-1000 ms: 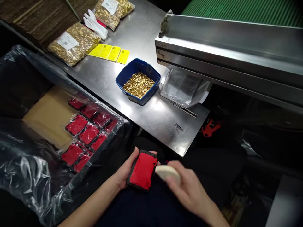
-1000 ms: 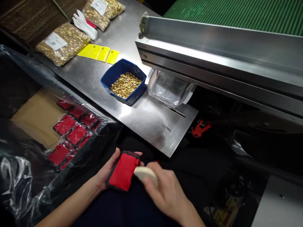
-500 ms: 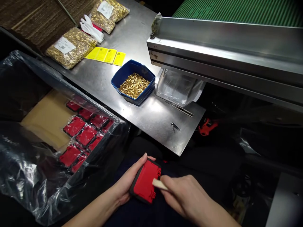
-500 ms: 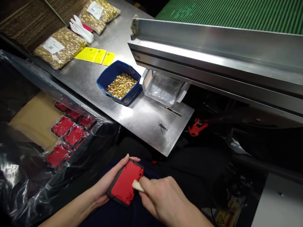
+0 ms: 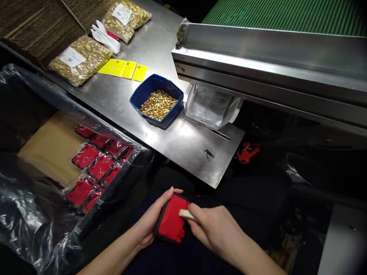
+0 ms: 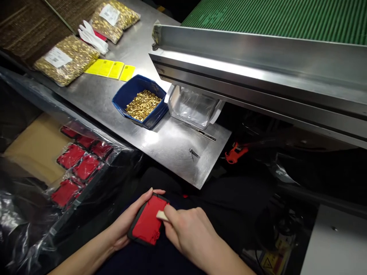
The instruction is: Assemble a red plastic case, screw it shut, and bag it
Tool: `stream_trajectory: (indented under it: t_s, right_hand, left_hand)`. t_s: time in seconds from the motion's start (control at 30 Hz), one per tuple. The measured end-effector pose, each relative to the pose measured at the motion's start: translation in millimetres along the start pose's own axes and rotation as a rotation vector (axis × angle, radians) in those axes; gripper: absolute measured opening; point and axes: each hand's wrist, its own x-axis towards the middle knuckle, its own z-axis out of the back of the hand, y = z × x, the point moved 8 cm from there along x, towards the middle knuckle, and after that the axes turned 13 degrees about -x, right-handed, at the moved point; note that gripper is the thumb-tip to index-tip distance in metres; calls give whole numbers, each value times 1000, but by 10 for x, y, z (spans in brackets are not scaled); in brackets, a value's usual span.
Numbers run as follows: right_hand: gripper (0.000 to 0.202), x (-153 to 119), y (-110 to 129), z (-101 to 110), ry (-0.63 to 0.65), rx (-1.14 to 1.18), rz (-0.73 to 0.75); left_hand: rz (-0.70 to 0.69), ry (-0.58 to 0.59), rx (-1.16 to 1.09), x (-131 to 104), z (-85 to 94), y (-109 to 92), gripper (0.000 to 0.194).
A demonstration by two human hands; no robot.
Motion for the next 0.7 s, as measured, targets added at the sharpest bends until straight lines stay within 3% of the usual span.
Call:
stream_trajectory:
  t_s: [0.57,0.7]
  right_hand:
    - [9,128,-47,90,12,-75,53]
    - [15,169,76,96,19,-88,125]
  left_hand:
    - [37,-45,-14,4,17,28,49]
    - [9,-25,-9,10,-25,6,47]
